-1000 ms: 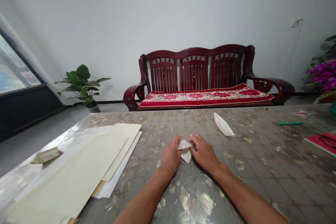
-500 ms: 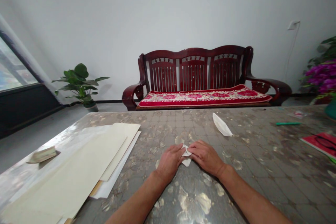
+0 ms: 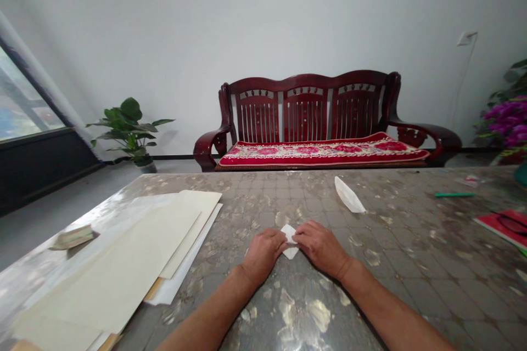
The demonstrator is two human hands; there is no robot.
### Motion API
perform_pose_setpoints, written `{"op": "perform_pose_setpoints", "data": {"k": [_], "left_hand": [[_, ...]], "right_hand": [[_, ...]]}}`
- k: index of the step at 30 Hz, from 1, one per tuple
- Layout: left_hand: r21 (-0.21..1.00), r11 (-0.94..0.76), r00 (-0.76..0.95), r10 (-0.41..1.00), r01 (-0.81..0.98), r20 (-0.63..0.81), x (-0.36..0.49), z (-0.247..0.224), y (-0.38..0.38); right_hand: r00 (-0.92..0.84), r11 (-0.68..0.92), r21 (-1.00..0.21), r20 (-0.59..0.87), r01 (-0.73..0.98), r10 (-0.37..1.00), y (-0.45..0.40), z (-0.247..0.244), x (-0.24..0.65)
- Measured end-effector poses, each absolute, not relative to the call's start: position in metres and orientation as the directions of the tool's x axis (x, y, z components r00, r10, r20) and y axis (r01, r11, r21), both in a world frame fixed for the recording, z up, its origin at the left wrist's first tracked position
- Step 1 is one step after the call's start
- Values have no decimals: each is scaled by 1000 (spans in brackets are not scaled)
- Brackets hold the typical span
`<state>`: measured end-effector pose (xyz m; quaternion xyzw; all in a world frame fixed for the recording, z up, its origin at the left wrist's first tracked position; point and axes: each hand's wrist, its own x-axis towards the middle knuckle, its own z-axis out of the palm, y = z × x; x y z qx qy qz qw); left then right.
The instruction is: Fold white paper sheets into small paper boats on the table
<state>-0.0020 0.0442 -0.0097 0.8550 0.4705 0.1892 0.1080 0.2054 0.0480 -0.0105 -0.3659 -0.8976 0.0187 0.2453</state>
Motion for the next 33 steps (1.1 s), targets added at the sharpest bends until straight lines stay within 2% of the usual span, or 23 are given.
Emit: {"op": "perform_pose_setpoints", "data": {"k": [5,13,25,29,33], "left_hand": [[438,-571,518,819,694,247,-8,-12,43],[522,-507,411,862,686,298,-21,-10,37],[403,-309,261,950,862,171,-3,0,46],[341,-278,248,960,898,130,0,1,48],[297,-262,238,964,918,118,2,0,49]], "right_hand": [[-594,703,-229,399,673,698,47,-9,205],[-530,617,-346,318,707,786,44,-2,203],[-313,389,-429,239,815,919,52,-2,191],[-278,358,-476,232,803,932,54,-2,188],[-278,355,-447,230,821,933,54,-2,185]]}}
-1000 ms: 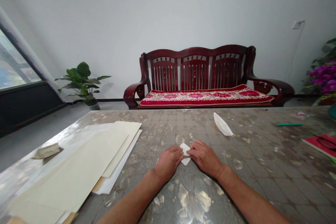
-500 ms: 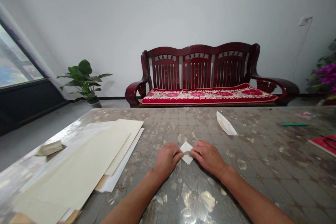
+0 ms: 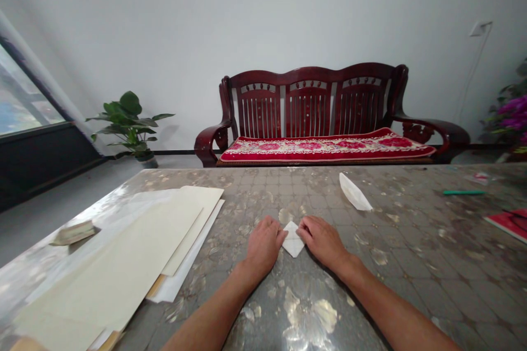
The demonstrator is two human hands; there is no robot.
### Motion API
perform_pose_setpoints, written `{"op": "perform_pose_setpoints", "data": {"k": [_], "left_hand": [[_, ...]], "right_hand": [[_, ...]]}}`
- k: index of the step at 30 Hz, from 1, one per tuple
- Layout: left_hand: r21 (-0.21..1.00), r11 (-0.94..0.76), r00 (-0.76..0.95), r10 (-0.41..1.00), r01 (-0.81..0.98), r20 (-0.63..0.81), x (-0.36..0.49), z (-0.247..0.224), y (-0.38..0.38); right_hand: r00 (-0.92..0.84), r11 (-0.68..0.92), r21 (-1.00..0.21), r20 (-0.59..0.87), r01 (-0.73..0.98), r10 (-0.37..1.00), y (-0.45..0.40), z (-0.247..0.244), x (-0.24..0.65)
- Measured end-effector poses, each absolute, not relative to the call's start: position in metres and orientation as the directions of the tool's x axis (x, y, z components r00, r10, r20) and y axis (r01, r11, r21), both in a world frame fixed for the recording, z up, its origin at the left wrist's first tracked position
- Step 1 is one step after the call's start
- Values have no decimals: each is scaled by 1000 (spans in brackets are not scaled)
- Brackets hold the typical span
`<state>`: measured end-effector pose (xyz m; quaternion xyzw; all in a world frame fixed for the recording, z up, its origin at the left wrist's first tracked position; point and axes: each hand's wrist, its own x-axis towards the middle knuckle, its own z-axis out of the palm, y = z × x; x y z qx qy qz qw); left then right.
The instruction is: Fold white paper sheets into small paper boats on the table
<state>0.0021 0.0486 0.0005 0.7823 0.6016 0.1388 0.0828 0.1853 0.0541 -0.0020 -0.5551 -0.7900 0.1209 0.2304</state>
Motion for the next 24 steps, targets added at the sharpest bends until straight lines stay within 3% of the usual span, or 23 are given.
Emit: {"op": "perform_pose_setpoints", "data": {"k": [15,24], "left_hand": [[249,-169,159,985,954,60,8,5,50],[243,-223,202,973,944,111,5,-2,50]], "right_hand": [[-273,344,-370,232,863,934,53,-2,182],[-251,320,-308,244,896,937,54,-5,187]]}}
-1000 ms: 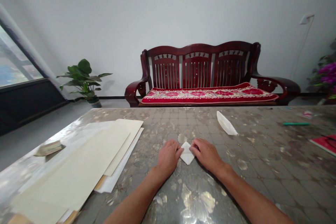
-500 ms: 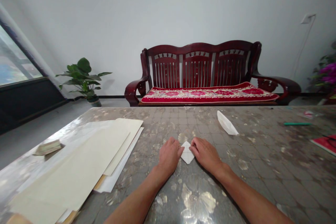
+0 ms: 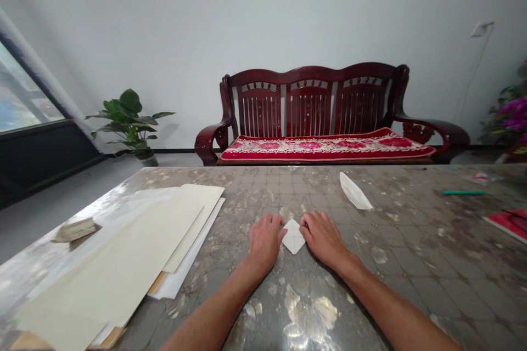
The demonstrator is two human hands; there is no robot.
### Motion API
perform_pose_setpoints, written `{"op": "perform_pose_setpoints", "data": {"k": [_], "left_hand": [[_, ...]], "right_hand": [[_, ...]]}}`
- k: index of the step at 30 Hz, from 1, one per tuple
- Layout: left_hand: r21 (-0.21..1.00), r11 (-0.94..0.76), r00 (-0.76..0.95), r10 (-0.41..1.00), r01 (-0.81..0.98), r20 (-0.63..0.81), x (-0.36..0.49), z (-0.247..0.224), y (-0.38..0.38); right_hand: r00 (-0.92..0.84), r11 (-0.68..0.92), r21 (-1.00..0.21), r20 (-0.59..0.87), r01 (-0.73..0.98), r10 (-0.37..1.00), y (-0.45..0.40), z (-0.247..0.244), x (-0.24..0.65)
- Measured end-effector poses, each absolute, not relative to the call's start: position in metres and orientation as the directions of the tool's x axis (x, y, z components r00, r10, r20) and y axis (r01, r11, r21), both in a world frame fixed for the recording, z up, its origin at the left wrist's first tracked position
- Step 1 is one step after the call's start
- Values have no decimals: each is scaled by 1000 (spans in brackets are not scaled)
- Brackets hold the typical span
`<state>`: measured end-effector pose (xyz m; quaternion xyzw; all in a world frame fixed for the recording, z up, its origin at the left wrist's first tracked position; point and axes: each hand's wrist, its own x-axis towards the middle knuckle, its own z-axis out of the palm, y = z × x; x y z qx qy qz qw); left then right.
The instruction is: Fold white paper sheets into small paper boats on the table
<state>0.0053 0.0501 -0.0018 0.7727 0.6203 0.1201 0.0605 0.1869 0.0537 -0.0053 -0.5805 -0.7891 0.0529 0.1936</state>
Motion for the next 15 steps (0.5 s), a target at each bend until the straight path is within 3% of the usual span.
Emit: {"op": "perform_pose_setpoints", "data": {"k": [9,15], "left_hand": [[247,-214,200,976,945,83,5,-2,48],[244,-216,214,976,945,37,7,7,48]], "right_hand": [[-198,267,-367,215,891,956,56,-8,188],[-188,260,-332,234,907,954,57,-7,183]]}}
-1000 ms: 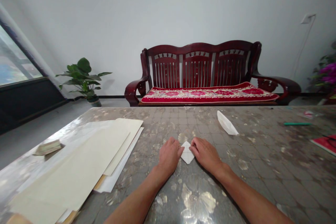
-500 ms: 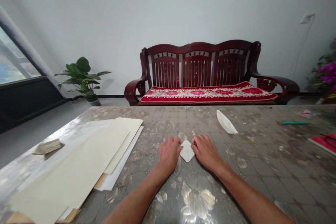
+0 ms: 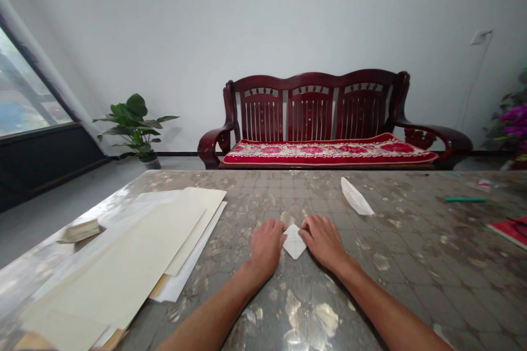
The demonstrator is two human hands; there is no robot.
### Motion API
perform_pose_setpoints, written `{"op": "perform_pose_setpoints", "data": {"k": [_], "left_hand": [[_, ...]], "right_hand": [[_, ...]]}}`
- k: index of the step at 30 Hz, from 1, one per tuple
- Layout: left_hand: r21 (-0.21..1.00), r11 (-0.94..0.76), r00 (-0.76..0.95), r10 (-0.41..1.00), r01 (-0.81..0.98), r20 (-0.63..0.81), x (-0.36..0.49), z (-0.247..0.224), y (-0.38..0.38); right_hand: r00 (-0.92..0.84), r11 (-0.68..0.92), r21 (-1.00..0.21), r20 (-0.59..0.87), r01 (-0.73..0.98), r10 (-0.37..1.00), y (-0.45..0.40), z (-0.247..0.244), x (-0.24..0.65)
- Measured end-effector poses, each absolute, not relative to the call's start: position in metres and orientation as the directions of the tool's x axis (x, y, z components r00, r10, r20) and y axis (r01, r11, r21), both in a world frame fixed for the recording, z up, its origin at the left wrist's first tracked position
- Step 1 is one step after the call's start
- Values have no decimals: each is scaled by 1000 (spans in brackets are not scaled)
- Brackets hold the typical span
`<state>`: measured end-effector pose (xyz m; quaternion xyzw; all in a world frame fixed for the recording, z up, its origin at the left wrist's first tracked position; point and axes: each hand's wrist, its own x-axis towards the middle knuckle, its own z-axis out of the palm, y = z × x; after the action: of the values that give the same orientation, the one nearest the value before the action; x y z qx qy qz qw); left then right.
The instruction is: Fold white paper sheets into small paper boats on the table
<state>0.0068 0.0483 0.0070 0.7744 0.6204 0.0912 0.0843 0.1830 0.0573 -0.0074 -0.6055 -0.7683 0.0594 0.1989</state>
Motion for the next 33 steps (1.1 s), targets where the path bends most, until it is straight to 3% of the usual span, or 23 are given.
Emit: {"op": "perform_pose_setpoints", "data": {"k": [5,10,17,21,25,28,33], "left_hand": [[332,-229,241,971,915,5,7,15,56],[524,-97,183,976,846,-115,17,17,72],[645,23,114,979,763,-170,20,10,85],[785,74,82,984,615,-158,16,3,88],[913,95,52,991,396,-126,12,-3,88],[963,82,58,993,257,-100,10,-8,85],[999,-22,66,998,32,20,13,-19,82]], "right_hand": [[-190,264,-343,233,902,954,58,-10,185],[-181,266,-399,238,878,954,60,-13,189],[-190,290,-463,250,837,949,63,-14,191],[-124,278,-619,280,735,952,67,-23,196],[-16,272,-870,291,412,956,72,-32,200],[41,250,-922,274,296,961,73,-31,197],[65,230,-922,262,313,963,69,-20,191]]}}
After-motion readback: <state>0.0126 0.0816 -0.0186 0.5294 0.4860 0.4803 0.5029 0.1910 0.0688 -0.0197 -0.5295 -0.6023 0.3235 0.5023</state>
